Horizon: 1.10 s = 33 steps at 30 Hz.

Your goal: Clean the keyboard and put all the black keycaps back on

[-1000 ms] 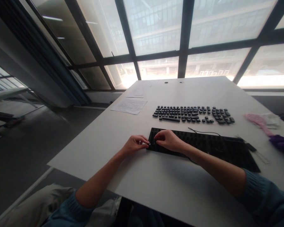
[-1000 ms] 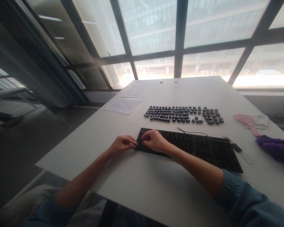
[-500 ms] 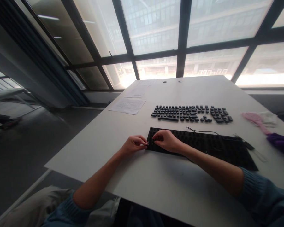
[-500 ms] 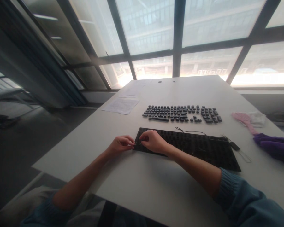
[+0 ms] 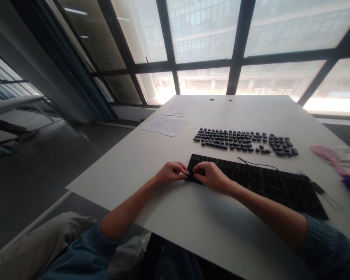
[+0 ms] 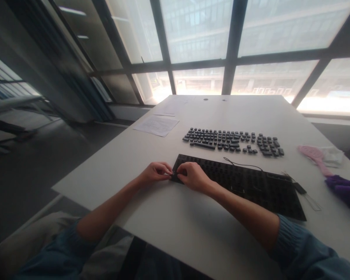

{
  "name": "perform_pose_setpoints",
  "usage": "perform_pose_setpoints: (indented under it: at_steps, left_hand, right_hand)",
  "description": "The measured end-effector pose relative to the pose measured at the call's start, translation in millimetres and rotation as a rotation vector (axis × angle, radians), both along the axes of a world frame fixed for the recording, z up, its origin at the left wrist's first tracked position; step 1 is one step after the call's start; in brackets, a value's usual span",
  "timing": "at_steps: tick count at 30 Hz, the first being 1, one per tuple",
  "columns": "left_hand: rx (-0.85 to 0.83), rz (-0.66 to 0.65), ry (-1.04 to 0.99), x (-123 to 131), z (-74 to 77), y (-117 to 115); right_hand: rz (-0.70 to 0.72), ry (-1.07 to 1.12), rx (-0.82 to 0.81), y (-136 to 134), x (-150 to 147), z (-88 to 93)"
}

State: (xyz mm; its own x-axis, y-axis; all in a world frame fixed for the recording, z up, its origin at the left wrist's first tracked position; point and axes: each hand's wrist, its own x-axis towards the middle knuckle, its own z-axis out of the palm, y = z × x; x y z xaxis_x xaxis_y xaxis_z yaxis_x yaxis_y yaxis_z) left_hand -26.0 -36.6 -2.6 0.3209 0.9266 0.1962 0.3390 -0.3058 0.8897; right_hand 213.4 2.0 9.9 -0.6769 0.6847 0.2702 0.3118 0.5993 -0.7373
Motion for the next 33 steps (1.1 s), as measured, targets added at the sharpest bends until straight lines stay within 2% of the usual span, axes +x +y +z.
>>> perform_pose_setpoints:
  at_steps: [11, 25, 33]
  left_hand:
    - [0.01, -0.02, 0.001, -3, -4.4, 3]
    - [0.013, -0.029, 0.012, -4, -6.7, 2]
    - [0.167, -0.045, 0.142, 1, 3.7, -4]
  right_hand:
    - [-0.009, -0.057, 0.106, -5, -4, 0.7]
    - [0.017, -0.005, 0.217, -13, -7, -9.0]
    - [0.055, 0.002, 0.274, -15, -6, -10.1]
